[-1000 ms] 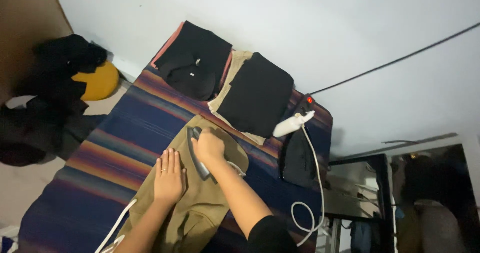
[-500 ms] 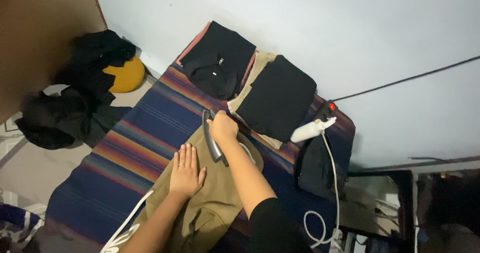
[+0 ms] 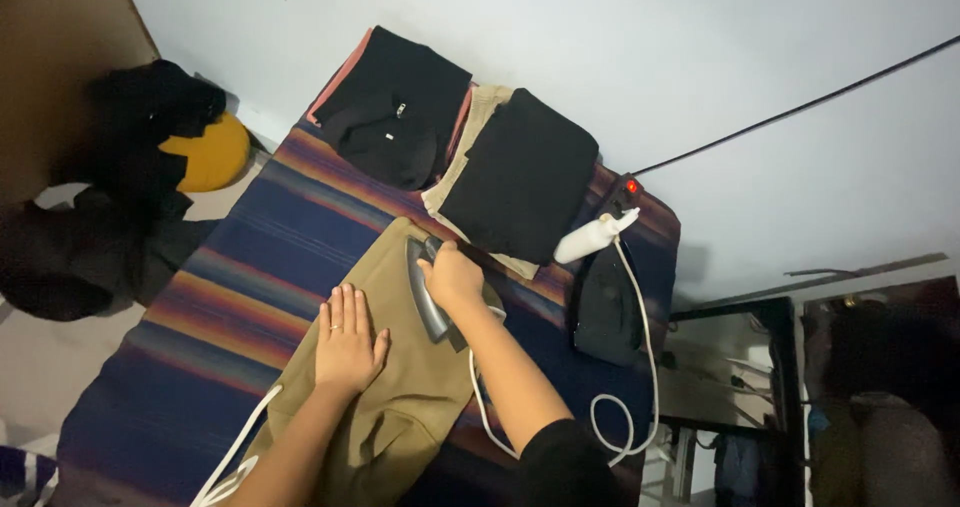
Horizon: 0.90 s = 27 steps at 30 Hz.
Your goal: Ironing a brown hoodie on a bed using a spray bottle and an iron.
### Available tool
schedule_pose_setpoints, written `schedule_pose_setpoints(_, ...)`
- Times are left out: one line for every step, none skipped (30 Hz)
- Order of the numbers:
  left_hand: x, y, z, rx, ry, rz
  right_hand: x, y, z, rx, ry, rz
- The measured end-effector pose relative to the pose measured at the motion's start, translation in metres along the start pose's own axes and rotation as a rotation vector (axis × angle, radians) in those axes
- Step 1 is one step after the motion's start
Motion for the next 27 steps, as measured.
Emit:
schedule_pose_setpoints(-0.002,-0.001,-0.001,-0.002,0.000,0.001,0.000,-0.001,0.000,-0.002,0.000,0.000)
schedule_pose_setpoints(-0.003,-0.002,-0.001,0.015,0.010,-0.002,0.001,-0.003,0.000,-0.027,0.003,-0.011)
schedule_pose_setpoints(-0.003,-0.001,-0.002,0.030,0.021,-0.004,0.003,-0.002,0.000,-0.053,0.007,-0.023)
schedule_pose_setpoints(-0.003,0.000,-0.001,0.026,0.022,-0.004,0.005,0.002,-0.001,-0.058,0.008,-0.024)
schedule_pose_setpoints(-0.003,-0.001,0.000,0.026,0.027,0.001,0.007,0.005,-0.001,-0.071,0.014,-0.038)
schedule_pose_setpoints(-0.002,-0.001,0.002,0.027,0.031,0.005,0.010,0.008,0.000,-0.085,0.020,-0.051)
schedule_pose_setpoints(-0.001,0.001,0.002,0.026,0.034,0.003,0.014,0.012,-0.002,-0.085,0.023,-0.053)
schedule_pose_setpoints(-0.001,0.003,0.002,0.031,0.041,0.009,0.017,0.015,-0.005,-0.088,0.026,-0.060)
schedule_pose_setpoints(-0.001,0.001,0.003,0.040,0.047,0.015,0.019,0.016,-0.005,-0.087,0.028,-0.067)
schedule_pose_setpoints(-0.002,0.002,0.000,0.042,0.049,0.012,0.019,0.021,-0.003,-0.083,0.030,-0.069)
schedule_pose_setpoints(-0.003,0.002,-0.002,0.062,0.062,0.014,0.019,0.025,-0.001,-0.073,0.018,-0.074)
schedule_pose_setpoints(-0.004,0.002,-0.005,0.083,0.074,0.015,0.019,0.029,0.002,-0.062,0.007,-0.079)
schedule_pose_setpoints(-0.004,0.002,-0.003,0.086,0.076,0.017,0.019,0.032,0.001,-0.059,0.009,-0.077)
schedule_pose_setpoints(-0.003,0.002,-0.001,0.086,0.072,0.013,0.020,0.035,0.002,-0.036,0.004,-0.083)
schedule_pose_setpoints(-0.003,0.002,0.000,0.087,0.066,0.012,0.019,0.037,0.002,-0.011,-0.001,-0.086)
schedule_pose_setpoints(-0.002,0.002,0.001,0.092,0.066,0.015,0.017,0.037,0.002,-0.008,0.000,-0.082)
schedule_pose_setpoints(-0.002,0.002,0.002,0.073,0.049,0.016,0.015,0.038,0.003,0.015,0.010,-0.086)
schedule_pose_setpoints(-0.001,0.002,0.003,0.055,0.032,0.017,0.014,0.039,0.004,0.037,0.021,-0.090)
schedule_pose_setpoints(0.000,0.003,0.006,0.059,0.032,0.017,0.011,0.036,0.006,0.041,0.021,-0.088)
schedule_pose_setpoints(0.000,0.003,0.007,0.040,0.010,0.020,0.009,0.033,0.008,0.045,0.032,-0.103)
schedule_pose_setpoints(0.001,0.003,0.009,0.021,-0.011,0.022,0.007,0.029,0.009,0.048,0.043,-0.119)
schedule_pose_setpoints(0.004,0.003,0.010,0.024,-0.009,0.023,0.006,0.023,0.009,0.051,0.046,-0.118)
schedule_pose_setpoints(0.003,0.003,0.012,0.007,-0.019,0.026,0.002,0.015,0.008,0.065,0.050,-0.126)
schedule_pose_setpoints(0.003,0.002,0.014,-0.011,-0.028,0.029,-0.001,0.008,0.008,0.079,0.055,-0.135)
schedule_pose_setpoints(0.003,0.002,0.015,-0.006,-0.031,0.035,-0.005,-0.002,0.006,0.082,0.054,-0.127)
schedule_pose_setpoints(0.003,0.002,0.016,-0.011,-0.021,0.035,-0.008,-0.011,0.005,0.097,0.055,-0.142)
schedule_pose_setpoints(0.004,0.002,0.017,-0.017,-0.010,0.035,-0.011,-0.021,0.004,0.113,0.058,-0.157)
Point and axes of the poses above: each hand's wrist, its own y-axis towards the middle knuckle, its own z-axis out of the palm, x = y × z, the point moved 3 cm from there along y, towards the middle knuckle, and after that the axes turned 3 degrees about -x, right-handed, at the moved point
